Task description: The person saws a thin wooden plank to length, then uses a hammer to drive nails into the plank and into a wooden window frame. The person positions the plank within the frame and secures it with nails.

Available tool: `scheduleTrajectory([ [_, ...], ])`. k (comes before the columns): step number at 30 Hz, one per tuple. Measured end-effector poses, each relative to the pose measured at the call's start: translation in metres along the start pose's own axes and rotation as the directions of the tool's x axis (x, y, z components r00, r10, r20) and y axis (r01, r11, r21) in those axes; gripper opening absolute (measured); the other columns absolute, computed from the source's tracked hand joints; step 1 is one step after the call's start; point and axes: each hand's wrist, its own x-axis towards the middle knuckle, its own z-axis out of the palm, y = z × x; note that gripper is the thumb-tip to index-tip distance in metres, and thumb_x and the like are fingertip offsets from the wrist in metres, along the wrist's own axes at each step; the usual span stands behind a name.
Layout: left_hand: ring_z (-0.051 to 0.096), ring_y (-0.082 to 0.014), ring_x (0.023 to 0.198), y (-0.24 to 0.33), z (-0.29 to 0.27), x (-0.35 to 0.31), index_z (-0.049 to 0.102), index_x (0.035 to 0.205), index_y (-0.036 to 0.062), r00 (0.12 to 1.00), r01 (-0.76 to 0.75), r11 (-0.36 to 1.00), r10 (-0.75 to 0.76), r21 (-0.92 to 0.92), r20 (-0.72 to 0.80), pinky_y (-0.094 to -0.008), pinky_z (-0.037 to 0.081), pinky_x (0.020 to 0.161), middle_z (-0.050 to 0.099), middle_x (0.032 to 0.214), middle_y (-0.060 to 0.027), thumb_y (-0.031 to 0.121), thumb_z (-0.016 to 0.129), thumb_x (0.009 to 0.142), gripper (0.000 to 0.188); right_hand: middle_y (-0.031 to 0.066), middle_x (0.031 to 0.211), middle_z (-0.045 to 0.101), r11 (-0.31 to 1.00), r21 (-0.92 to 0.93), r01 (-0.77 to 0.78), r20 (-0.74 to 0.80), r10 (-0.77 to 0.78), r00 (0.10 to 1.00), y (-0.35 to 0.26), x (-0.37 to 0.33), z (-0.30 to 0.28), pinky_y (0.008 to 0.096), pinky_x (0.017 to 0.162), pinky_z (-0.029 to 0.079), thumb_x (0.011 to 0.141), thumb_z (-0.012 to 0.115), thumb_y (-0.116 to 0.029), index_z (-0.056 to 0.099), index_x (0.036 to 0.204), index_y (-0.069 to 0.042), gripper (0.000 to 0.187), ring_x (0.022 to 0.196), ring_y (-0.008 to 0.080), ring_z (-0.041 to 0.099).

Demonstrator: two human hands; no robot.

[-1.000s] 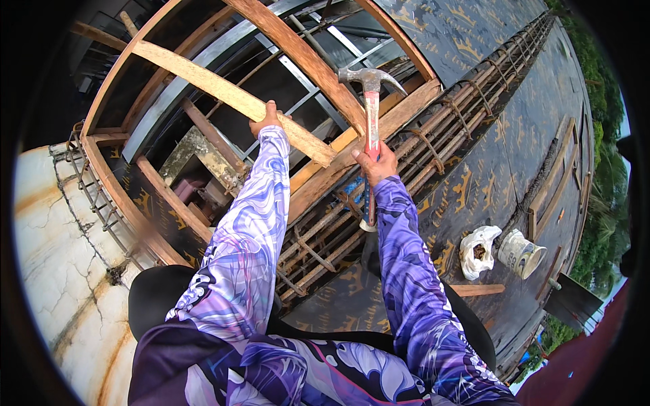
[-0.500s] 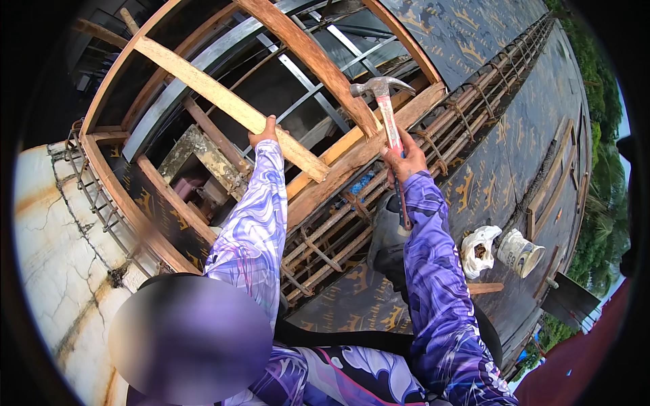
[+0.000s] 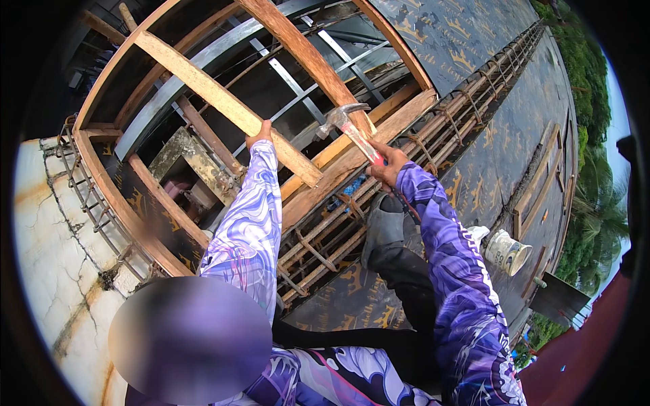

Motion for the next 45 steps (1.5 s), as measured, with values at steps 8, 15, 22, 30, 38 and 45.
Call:
scheduleTrajectory([
  [8, 0.066, -0.0312, 0.094, 0.032, 0.012, -0.031, 0.059, 0.115, -0.0048, 0.989, 0.108, 0.984, -0.092, 0.144, -0.114, -0.0388, 0.052, 0.086, 0.067, 0.107, -0.0191, 0.025, 0.08, 0.066, 0.061, 0.0261, 0.103, 0.067, 0.976, -0.202, 0.084, -0.505, -0.177, 0.845, 0.04, 0.041, 0.009, 0.0413, 0.083, 0.056, 0.079, 0.064, -0.014, 0.04, 0.145, -0.021, 0.07, 0.093, 0.0378, 0.068],
  [15, 0.068, -0.0306, 0.09, 0.017, -0.009, -0.009, 0.056, 0.117, -0.0048, 0.993, 0.092, 0.996, -0.093, -0.012, -0.07, -0.0389, 0.054, 0.08, 0.067, 0.103, -0.02, 0.027, 0.082, 0.066, 0.066, 0.0095, 0.067, 0.061, 0.993, 0.106, 0.055, -0.045, -0.051, 0.998, 0.007, 0.036, 0.006, 0.033, 0.037, 0.043, 0.081, 0.06, -0.004, 0.037, 0.148, -0.014, 0.071, 0.04, 0.0147, 0.054],
  [22, 0.068, -0.0278, 0.093, 0.016, -0.022, 0.029, 0.064, 0.106, -0.0049, 0.97, 0.003, 0.982, 0.043, 0.189, -0.238, -0.0384, 0.053, 0.083, 0.07, 0.1, -0.0176, 0.03, 0.084, 0.063, 0.059, 0.0075, 0.068, 0.06, 0.957, -0.212, 0.2, -0.076, -0.22, 0.972, 0.041, 0.061, 0.072, 0.0319, 0.043, 0.047, 0.081, 0.058, -0.002, 0.037, 0.148, -0.016, 0.071, 0.044, 0.0155, 0.055],
  [30, 0.067, -0.0319, 0.098, 0.021, -0.019, 0.008, 0.06, 0.113, -0.0031, 0.987, 0.031, 0.96, 0.015, 0.278, -0.162, -0.0404, 0.052, 0.088, 0.068, 0.108, -0.0196, 0.037, 0.082, 0.06, 0.07, 0.0112, 0.066, 0.061, 0.979, 0.096, 0.178, -0.499, -0.107, 0.86, 0.008, 0.05, 0.014, 0.0347, 0.039, 0.046, 0.084, 0.056, -0.002, 0.034, 0.149, -0.017, 0.07, 0.041, 0.0182, 0.056],
  [38, 0.065, -0.0324, 0.098, 0.026, -0.024, 0.005, 0.055, 0.117, -0.0089, 0.991, 0.071, 0.975, -0.044, 0.213, -0.128, -0.0386, 0.05, 0.09, 0.066, 0.108, -0.0218, 0.033, 0.081, 0.063, 0.073, 0.0151, 0.081, 0.067, 0.985, -0.161, 0.059, 0.111, -0.041, 0.993, 0.005, 0.031, 0.036, 0.0328, 0.052, 0.053, 0.079, 0.064, -0.011, 0.038, 0.148, -0.015, 0.073, 0.051, 0.0177, 0.062],
  [45, 0.065, -0.0334, 0.099, 0.034, -0.023, 0.0, 0.055, 0.117, -0.0094, 0.991, 0.054, 0.968, -0.022, 0.246, -0.13, -0.0397, 0.051, 0.09, 0.065, 0.111, -0.0218, 0.031, 0.084, 0.063, 0.074, 0.0195, 0.081, 0.067, 0.999, 0.021, 0.037, -0.524, -0.02, 0.852, 0.013, 0.036, 0.047, 0.0376, 0.051, 0.057, 0.084, 0.06, -0.01, 0.034, 0.148, -0.019, 0.07, 0.05, 0.0244, 0.065],
])
